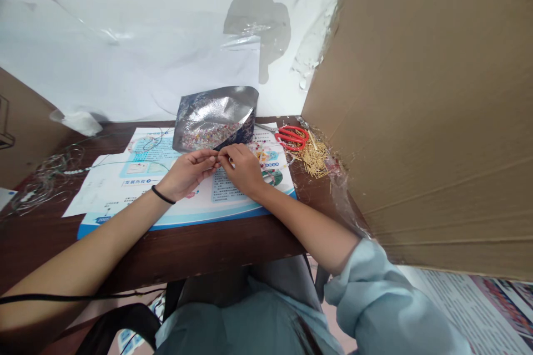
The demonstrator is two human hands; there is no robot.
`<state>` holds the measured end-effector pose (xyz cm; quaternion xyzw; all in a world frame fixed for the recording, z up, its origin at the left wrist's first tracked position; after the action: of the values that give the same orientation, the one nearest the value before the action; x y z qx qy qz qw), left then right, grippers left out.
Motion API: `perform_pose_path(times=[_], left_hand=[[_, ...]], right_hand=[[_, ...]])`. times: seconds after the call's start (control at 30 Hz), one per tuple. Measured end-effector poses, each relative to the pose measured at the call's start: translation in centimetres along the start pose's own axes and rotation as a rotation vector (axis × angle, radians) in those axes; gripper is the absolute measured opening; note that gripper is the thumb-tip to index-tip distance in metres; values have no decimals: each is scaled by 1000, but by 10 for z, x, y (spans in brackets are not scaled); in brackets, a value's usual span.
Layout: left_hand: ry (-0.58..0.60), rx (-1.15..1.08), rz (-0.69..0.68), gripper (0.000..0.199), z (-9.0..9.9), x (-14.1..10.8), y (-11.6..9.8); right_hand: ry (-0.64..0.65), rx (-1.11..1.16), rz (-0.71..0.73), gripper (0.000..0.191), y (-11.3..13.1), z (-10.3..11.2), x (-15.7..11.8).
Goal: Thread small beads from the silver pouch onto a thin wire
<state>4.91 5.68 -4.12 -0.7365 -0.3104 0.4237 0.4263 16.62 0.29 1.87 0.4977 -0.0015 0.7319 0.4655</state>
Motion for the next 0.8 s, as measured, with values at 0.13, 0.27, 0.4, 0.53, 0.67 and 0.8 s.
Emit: perform_pose_path(times=[0.13, 0.27, 0.4, 0.53, 0.67, 0.8], left_hand=[[2, 34, -5, 27, 0, 0, 0], [-2, 43, -13, 28, 0, 1, 0], [-8, 36, -21, 27, 0, -1, -2], [-19, 47, -16, 23, 0, -1, -2], [-16, 41, -18, 24, 0, 0, -1], [-20, 38, 1, 25, 0, 0, 1]], right_hand=[[22, -2, -9, 12, -1, -2, 0], [24, -14, -6, 12, -1, -2, 0], [20, -33, 6, 12, 0, -1, 0], [5, -21, 32, 12, 2, 0, 0], [7, -12, 19, 12, 1, 0, 0], [18, -15, 10, 12, 0, -2, 0]])
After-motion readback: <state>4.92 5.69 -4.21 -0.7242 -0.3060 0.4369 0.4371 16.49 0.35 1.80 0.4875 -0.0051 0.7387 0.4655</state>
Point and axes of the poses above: each hand's wrist, its own x-axis towards the middle knuckle, its own z-axis out of the back of the hand, y = z × x, the point moved 10 cm from there along x, towards the middle knuckle, and after that the axes turned 10 degrees about z, right-handed, at the moved point
